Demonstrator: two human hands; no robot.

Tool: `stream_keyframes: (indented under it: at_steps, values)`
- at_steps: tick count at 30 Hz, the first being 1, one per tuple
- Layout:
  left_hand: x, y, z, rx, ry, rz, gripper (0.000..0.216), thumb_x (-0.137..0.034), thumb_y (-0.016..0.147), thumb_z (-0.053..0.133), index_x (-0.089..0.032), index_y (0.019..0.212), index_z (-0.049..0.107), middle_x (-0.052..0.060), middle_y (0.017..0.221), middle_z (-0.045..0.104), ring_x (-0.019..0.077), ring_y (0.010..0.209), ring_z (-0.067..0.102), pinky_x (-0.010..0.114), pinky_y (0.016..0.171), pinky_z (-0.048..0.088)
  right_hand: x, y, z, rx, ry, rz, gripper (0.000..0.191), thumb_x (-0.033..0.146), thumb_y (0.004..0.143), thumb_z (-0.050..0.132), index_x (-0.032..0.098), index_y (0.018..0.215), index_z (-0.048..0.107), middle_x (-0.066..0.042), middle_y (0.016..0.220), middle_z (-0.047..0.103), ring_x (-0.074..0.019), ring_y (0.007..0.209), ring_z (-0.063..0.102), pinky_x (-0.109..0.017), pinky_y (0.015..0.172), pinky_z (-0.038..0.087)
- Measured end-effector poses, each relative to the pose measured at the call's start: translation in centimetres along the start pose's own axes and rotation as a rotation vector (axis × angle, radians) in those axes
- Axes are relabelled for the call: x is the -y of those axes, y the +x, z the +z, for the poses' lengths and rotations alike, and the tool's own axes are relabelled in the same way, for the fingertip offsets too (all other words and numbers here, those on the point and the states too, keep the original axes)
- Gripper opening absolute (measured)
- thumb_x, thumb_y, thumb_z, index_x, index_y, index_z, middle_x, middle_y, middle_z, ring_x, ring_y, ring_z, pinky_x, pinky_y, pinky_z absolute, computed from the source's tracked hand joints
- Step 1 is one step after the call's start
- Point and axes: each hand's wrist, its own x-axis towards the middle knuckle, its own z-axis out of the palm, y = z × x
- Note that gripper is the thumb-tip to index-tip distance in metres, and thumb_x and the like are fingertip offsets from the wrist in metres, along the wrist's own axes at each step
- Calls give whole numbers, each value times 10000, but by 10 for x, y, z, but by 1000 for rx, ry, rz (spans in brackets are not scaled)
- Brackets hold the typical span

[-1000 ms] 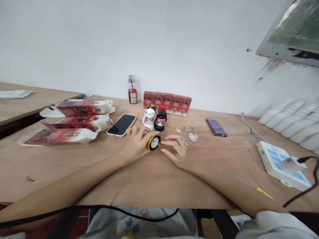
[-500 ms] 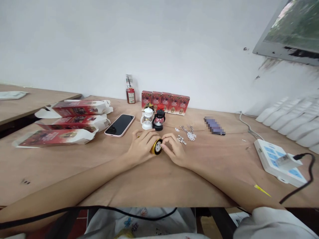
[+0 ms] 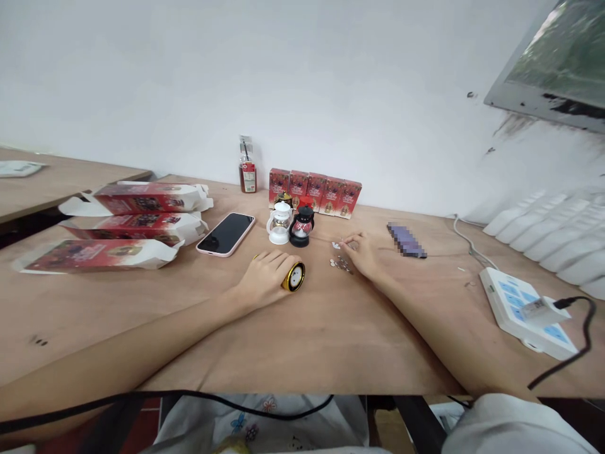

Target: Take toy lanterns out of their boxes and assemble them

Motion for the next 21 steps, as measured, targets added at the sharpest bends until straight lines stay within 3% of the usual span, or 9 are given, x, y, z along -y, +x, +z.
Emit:
stream_keyframes:
  at_steps: [8,12,17,21]
  values:
    - [0,0,0,24,46,18,291,-281,720,577,-189,995,593,99,909,653,246,842,580,316,694,391,5,3,10,32,-92,-21,178,218,836,534,187,749,686,-78,880,637,-241,916,530,-424,875,387]
    - [0,0,1,9,30,25,293,-283,718,584,-184,994,595,99,905,648,245,842,577,313,691,401,19,-4,5,-68,-65,-22,201,270,869,512,181,789,673,-82,856,642,-240,899,547,-407,839,413]
    - [0,-1,0,16,157,80,300,-293,760,570,-161,1029,570,91,908,656,229,826,588,305,689,411,65,-34,-8,-165,8,-385,152,272,883,529,207,834,658,-57,854,653,-191,838,575,-362,801,433]
    - [-1,-2,0,-20,220,134,273,-294,807,541,-146,1036,558,81,910,665,208,798,595,296,673,416,98,-57,-8,-144,5,-670,51,218,843,601,207,860,649,-34,834,685,-162,795,576,-323,744,435]
